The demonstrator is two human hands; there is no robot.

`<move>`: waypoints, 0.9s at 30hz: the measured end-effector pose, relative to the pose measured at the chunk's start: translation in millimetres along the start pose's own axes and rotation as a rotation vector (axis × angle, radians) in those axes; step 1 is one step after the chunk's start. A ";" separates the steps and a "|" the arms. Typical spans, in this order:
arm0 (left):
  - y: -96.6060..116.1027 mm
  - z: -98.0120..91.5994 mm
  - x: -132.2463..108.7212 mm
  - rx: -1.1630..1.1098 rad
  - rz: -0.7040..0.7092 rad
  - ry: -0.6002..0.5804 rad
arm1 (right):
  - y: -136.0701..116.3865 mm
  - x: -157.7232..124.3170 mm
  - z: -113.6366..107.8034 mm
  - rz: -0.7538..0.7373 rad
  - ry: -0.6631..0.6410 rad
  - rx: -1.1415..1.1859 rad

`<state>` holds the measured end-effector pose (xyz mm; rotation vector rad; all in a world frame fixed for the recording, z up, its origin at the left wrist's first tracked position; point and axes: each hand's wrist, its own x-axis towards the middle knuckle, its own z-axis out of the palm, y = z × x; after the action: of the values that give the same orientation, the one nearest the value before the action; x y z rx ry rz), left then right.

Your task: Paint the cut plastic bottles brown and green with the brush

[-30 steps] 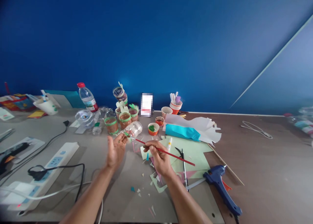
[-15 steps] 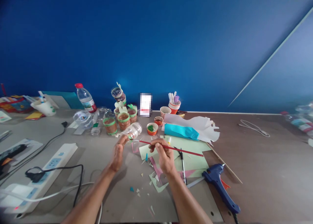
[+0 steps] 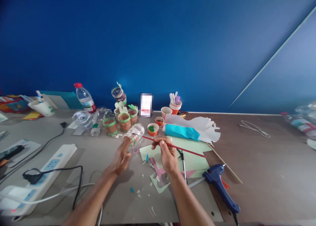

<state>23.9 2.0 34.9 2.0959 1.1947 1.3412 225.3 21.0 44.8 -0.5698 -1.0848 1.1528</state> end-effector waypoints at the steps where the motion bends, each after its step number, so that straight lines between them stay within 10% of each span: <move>1: 0.0 0.0 -0.1 0.010 0.006 -0.003 | -0.4 0.2 0.3 0.011 -0.010 -0.015; 27: 1.8 0.5 1.3 0.171 0.155 -0.085 | -6.6 4.9 -4.2 -0.012 0.101 -0.033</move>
<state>25.3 2.1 36.6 2.3836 1.1695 1.2383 232.1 23.8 50.5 -0.6399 -1.0209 1.0855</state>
